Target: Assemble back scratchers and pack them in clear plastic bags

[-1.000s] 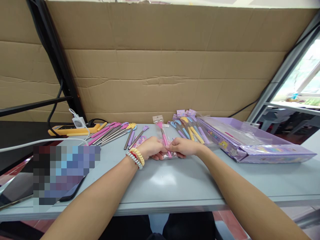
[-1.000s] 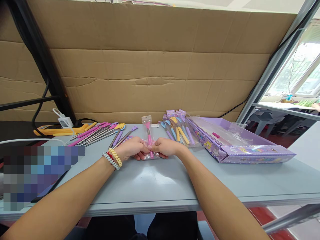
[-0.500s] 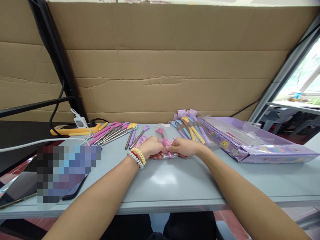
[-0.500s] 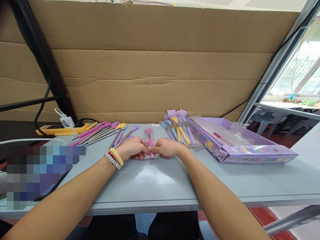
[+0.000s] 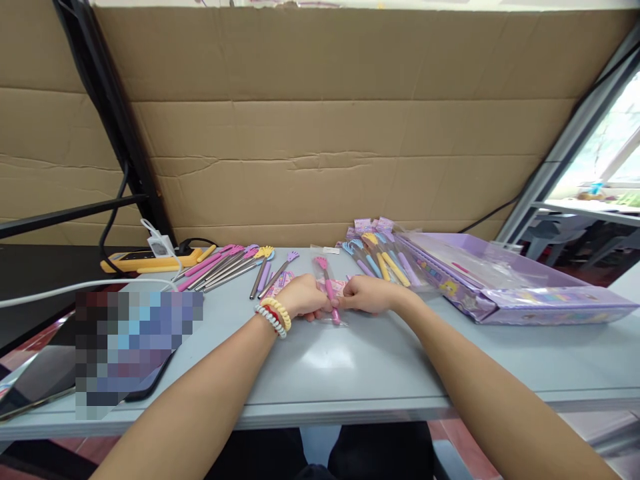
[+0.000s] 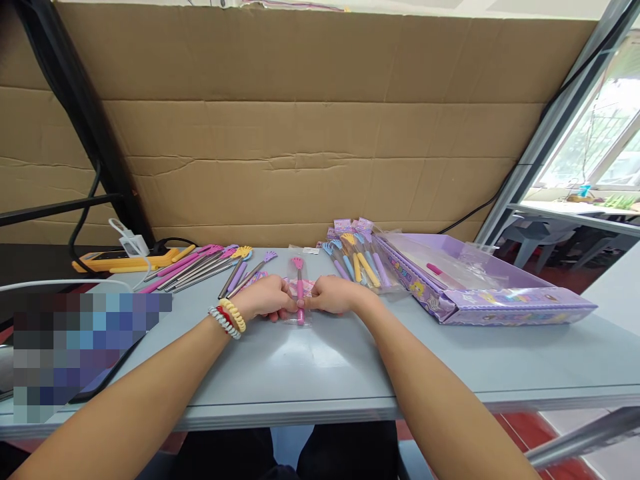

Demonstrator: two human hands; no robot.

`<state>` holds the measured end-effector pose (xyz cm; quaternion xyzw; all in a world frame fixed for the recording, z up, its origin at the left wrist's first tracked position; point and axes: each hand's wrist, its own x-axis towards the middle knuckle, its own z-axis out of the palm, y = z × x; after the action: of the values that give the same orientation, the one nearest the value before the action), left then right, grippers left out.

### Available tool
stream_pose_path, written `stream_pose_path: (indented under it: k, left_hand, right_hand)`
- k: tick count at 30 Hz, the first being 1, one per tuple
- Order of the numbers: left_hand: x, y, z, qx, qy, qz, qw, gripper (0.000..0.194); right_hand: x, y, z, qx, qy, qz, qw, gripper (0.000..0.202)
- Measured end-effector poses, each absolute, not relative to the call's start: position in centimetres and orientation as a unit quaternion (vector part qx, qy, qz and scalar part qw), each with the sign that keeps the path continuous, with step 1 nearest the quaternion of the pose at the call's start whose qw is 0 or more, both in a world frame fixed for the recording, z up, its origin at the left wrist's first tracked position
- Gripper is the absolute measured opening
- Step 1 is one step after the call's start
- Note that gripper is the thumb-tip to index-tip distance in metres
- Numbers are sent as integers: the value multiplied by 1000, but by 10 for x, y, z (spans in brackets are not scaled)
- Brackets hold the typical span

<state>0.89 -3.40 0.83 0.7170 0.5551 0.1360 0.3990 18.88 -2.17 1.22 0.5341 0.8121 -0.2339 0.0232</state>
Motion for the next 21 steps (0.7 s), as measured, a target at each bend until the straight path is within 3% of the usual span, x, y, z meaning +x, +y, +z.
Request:
stream_pose_path:
  k: [12, 17, 21]
  left_hand:
    - [0, -28, 15, 749, 590, 125, 275, 28]
    - [-16, -13, 19, 716, 642, 241, 134, 18]
    - [-32, -1, 20, 691, 671, 267, 42, 14]
  right_hand:
    - [192, -21, 13, 536, 821, -196, 7, 57]
    - [192, -23, 17, 535, 821, -197, -20, 57]
    - [191, -26, 20, 515, 828, -218, -45, 55]
